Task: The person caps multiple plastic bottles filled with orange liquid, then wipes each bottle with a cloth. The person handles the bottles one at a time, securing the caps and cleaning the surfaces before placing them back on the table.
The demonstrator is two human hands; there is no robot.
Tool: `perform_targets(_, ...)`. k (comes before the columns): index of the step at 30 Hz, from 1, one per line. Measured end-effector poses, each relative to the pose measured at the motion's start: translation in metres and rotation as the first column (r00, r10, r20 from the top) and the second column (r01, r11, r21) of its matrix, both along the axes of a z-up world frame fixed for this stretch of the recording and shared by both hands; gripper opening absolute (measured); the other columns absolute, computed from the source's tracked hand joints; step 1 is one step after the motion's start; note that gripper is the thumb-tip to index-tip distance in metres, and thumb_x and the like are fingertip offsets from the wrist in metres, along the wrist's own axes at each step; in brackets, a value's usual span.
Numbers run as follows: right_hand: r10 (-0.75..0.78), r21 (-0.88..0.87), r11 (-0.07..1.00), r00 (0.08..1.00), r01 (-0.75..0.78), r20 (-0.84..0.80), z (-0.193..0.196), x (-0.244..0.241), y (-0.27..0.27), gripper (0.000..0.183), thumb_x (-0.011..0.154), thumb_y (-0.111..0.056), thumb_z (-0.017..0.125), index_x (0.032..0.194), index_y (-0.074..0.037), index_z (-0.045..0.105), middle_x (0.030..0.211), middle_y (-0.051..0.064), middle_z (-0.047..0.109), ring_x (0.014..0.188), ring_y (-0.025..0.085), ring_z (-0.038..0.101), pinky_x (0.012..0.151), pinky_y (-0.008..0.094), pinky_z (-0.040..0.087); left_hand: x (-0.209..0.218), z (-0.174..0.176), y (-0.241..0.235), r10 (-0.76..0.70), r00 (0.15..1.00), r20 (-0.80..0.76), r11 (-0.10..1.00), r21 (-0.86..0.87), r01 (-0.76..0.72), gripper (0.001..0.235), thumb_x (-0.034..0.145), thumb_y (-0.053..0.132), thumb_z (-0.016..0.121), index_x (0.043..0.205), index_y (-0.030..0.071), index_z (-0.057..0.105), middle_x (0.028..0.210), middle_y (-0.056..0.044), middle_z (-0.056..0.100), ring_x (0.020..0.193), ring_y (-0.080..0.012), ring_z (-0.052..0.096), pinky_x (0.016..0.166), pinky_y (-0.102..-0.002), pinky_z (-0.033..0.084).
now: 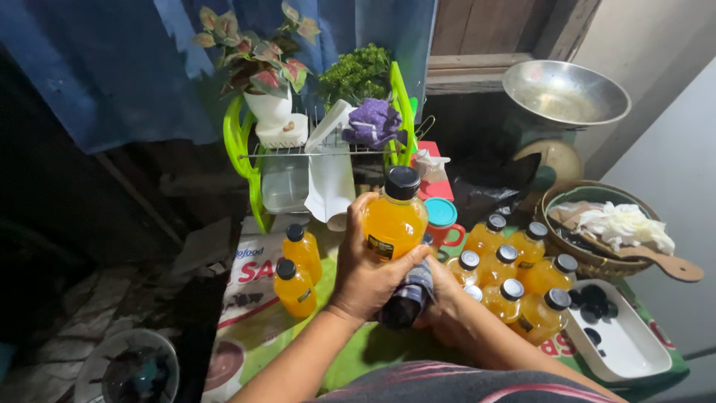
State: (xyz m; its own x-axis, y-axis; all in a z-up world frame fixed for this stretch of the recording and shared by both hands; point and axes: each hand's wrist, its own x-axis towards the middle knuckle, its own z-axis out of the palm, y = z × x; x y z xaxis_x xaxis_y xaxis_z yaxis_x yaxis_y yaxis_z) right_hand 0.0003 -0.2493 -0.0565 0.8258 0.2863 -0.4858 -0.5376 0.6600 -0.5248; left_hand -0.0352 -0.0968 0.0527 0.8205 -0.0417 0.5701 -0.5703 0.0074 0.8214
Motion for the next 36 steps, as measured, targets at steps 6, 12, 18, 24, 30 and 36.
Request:
perform_targets(6,-0.090,-0.386,0.909,0.978,0.157,0.187,0.089,-0.002,-0.005,0.052,0.094,-0.049,0.064,0.119,-0.004,0.070,0.098,0.011,0.076,0.073,0.023,0.073,0.065,0.039,0.059,0.012,-0.001,-0.004,-0.060,0.998,-0.005,0.998,-0.002,0.060,0.093,0.074,0.009,0.092,0.147,0.007,0.035,0.135,-0.012,0.059,0.125,-0.0226,0.061,0.109,-0.036,0.049)
perform_targets(12,-0.023,-0.444,0.847,0.854,0.293,0.519,0.159,-0.009,-0.010,0.052,0.098,-0.047,0.055,0.129,-0.007,0.067,0.109,0.002,0.071,0.090,0.010,0.064,0.077,0.029,0.054,0.012,-0.004,-0.016,-0.197,0.963,-0.183,0.967,-0.196,0.161,0.090,0.074,0.001,0.086,0.148,0.011,0.034,0.135,-0.009,0.057,0.124,-0.0203,0.061,0.107,-0.036,0.052)
perform_targets(18,-0.008,-0.345,0.838,0.642,0.423,0.767,0.159,-0.017,-0.017,0.045,0.104,-0.037,0.051,0.129,-0.004,0.067,0.115,0.003,0.071,0.101,0.009,0.064,0.091,0.025,0.052,0.015,0.003,-0.024,-0.233,0.955,-0.183,0.953,-0.239,0.187,0.095,0.068,0.001,0.089,0.145,0.012,0.035,0.131,-0.008,0.060,0.120,-0.0198,0.062,0.104,-0.036,0.053)
perform_targets(24,-0.139,-0.390,0.853,0.872,0.346,0.470,0.126,-0.005,-0.021,0.031,0.098,-0.025,0.057,0.113,-0.002,0.071,0.100,0.006,0.071,0.085,0.014,0.065,0.072,0.031,0.054,0.019,0.008,-0.025,-0.131,0.985,-0.114,0.985,-0.129,0.116,0.086,0.074,0.005,0.090,0.144,0.007,0.039,0.130,-0.008,0.060,0.119,-0.0187,0.062,0.105,-0.034,0.052)
perform_targets(30,-0.084,-0.372,0.915,0.976,0.156,0.203,0.117,0.000,-0.016,0.032,0.094,-0.030,0.058,0.109,-0.005,0.071,0.094,0.009,0.071,0.072,0.020,0.065,0.058,0.035,0.052,0.028,0.002,-0.021,-0.025,1.000,-0.012,1.000,-0.019,0.025,0.087,0.073,0.005,0.092,0.142,0.006,0.041,0.130,-0.010,0.056,0.119,-0.0191,0.059,0.104,-0.034,0.050)
perform_targets(36,-0.068,-0.389,0.862,0.834,0.326,0.548,0.153,0.003,-0.011,0.032,0.097,-0.023,0.058,0.118,-0.002,0.072,0.101,0.002,0.073,0.087,0.010,0.066,0.077,0.025,0.053,0.033,-0.005,-0.015,-0.115,0.983,-0.140,0.984,-0.154,0.093,0.087,0.074,0.006,0.088,0.144,0.008,0.037,0.129,-0.009,0.058,0.118,-0.0188,0.062,0.103,-0.034,0.054)
